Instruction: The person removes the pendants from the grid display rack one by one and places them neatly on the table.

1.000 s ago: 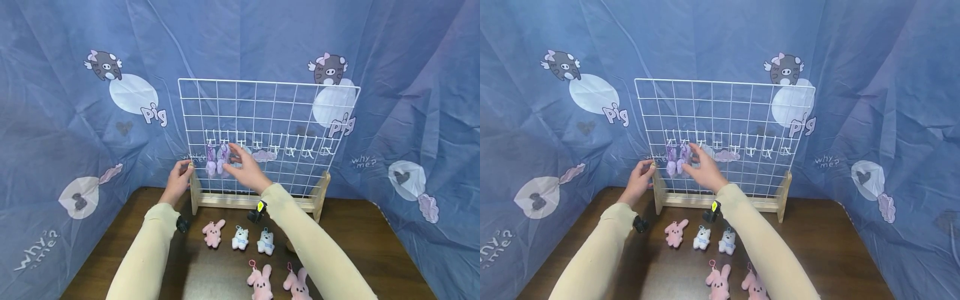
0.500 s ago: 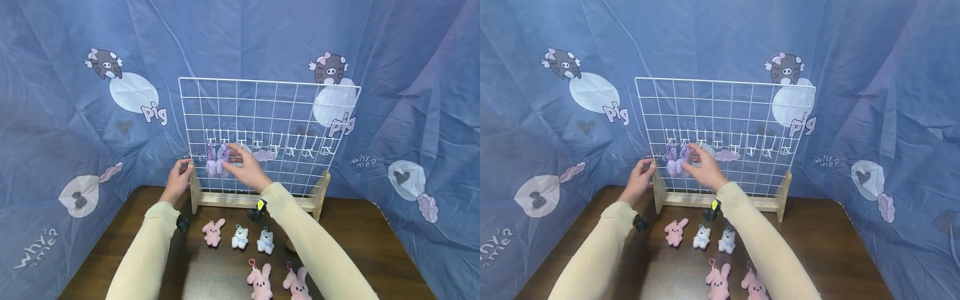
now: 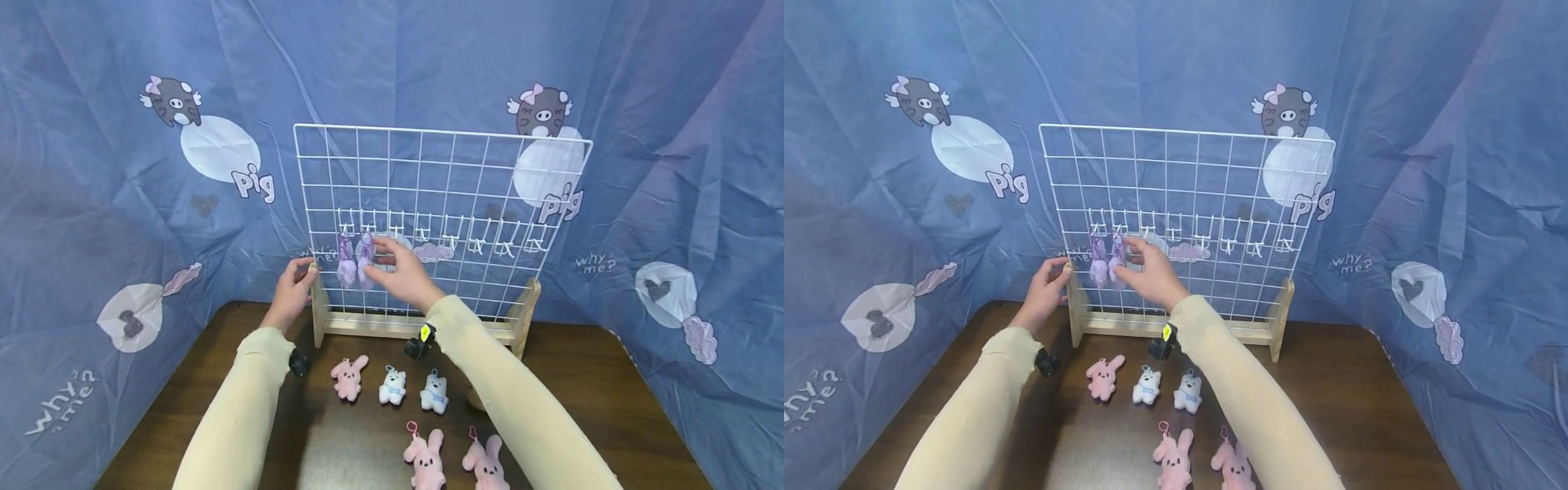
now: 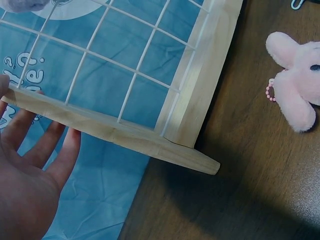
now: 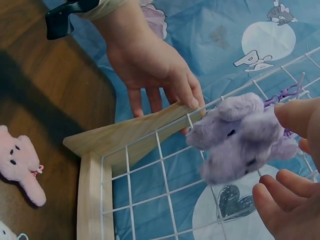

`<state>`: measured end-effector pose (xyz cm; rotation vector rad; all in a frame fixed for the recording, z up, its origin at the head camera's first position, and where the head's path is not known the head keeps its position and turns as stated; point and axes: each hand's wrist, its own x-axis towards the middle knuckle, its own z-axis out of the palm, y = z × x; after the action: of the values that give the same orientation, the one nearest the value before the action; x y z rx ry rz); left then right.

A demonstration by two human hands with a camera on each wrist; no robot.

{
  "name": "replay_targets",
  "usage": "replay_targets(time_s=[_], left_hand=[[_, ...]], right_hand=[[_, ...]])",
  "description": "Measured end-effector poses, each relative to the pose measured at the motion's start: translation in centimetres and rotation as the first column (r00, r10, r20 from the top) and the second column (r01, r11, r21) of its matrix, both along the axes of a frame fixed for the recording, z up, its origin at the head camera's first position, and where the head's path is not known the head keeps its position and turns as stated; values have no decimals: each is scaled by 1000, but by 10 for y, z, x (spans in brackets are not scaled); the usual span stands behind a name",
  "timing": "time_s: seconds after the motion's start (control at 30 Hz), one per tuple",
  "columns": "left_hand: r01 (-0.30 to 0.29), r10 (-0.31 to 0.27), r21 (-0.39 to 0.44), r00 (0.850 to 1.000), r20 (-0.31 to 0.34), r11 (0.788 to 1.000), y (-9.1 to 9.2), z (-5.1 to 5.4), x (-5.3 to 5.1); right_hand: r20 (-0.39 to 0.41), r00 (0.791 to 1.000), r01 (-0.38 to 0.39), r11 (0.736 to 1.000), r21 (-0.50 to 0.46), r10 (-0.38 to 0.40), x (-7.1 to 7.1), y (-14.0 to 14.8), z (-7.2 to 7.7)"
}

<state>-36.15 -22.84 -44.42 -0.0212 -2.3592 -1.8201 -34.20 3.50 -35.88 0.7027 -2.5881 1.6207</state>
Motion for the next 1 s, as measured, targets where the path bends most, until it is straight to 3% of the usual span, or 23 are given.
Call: replay_targets(time_s=[0.3, 1.0], left_hand=[[-3, 3, -5, 1000, -16, 1000, -1, -5, -3], [-6, 6, 11, 1000, -15, 1000, -2, -5, -5]], right_hand=[[14, 1000, -17, 1000, 13, 16, 0, -6, 6], [74, 995, -60, 998, -25, 62, -4, -8, 14]])
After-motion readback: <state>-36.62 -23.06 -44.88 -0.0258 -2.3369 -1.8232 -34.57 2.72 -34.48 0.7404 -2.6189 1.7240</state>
